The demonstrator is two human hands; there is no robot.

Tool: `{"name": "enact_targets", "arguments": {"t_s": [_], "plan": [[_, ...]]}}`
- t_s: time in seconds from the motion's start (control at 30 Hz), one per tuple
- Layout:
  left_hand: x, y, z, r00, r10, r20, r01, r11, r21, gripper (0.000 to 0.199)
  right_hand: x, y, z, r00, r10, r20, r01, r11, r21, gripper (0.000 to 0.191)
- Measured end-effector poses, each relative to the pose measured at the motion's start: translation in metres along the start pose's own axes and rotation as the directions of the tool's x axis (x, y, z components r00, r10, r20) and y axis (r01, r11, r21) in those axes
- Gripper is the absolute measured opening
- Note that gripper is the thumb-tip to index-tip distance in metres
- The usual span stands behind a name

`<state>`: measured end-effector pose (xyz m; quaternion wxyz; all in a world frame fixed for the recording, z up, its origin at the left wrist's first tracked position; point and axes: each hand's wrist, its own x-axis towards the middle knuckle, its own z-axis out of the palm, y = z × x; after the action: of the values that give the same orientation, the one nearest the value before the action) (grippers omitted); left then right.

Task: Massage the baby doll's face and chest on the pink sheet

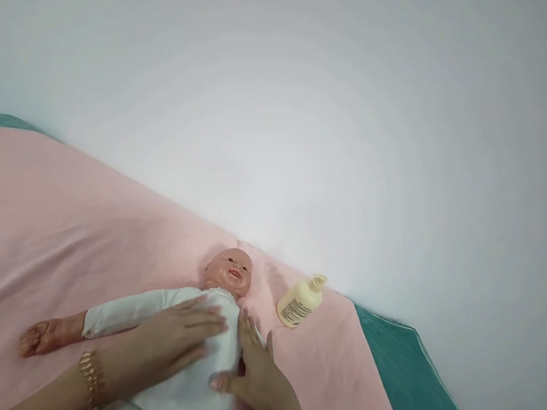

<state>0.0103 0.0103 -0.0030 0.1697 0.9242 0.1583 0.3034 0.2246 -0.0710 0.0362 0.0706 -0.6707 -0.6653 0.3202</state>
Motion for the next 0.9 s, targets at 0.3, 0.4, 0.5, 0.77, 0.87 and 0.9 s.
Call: {"name": "enact_targets", "arguments": {"t_s": [0.3, 0.4, 0.5, 0.77, 0.87, 0.9], "plan": [[0.006, 0.035, -0.011, 0.939, 0.112, 0.326, -0.018, 0.961, -0.277, 0.047, 0.001, 0.008, -0.002, 0.999, -0.024, 0.038, 0.026, 0.999, -0.038, 0.139], [0.000, 0.020, 0.003, 0.962, 0.044, 0.269, 0.015, 0.977, -0.213, 0.067, 0.002, 0.010, 0.000, 0.999, -0.019, 0.038, 0.021, 0.999, -0.043, 0.138], [-0.005, 0.008, 0.020, 0.988, -0.040, 0.146, 0.053, 0.995, -0.079, 0.066, 0.003, 0.014, 0.001, 0.998, -0.028, 0.047, 0.030, 0.999, -0.037, 0.137], [-0.009, -0.002, 0.043, 0.930, -0.318, -0.186, 0.356, 0.904, 0.235, 0.066, 0.001, 0.009, -0.005, 0.996, -0.069, 0.063, 0.066, 0.997, 0.041, 0.123], [-0.009, -0.007, 0.042, 0.879, -0.402, -0.259, 0.466, 0.839, 0.281, 0.066, 0.000, 0.008, -0.007, 0.996, -0.062, 0.060, 0.057, 0.996, 0.072, 0.112], [-0.008, -0.009, 0.040, 0.872, -0.418, -0.256, 0.482, 0.826, 0.292, 0.066, 0.001, 0.009, -0.007, 0.996, -0.075, 0.042, 0.070, 0.993, 0.096, 0.106]]}}
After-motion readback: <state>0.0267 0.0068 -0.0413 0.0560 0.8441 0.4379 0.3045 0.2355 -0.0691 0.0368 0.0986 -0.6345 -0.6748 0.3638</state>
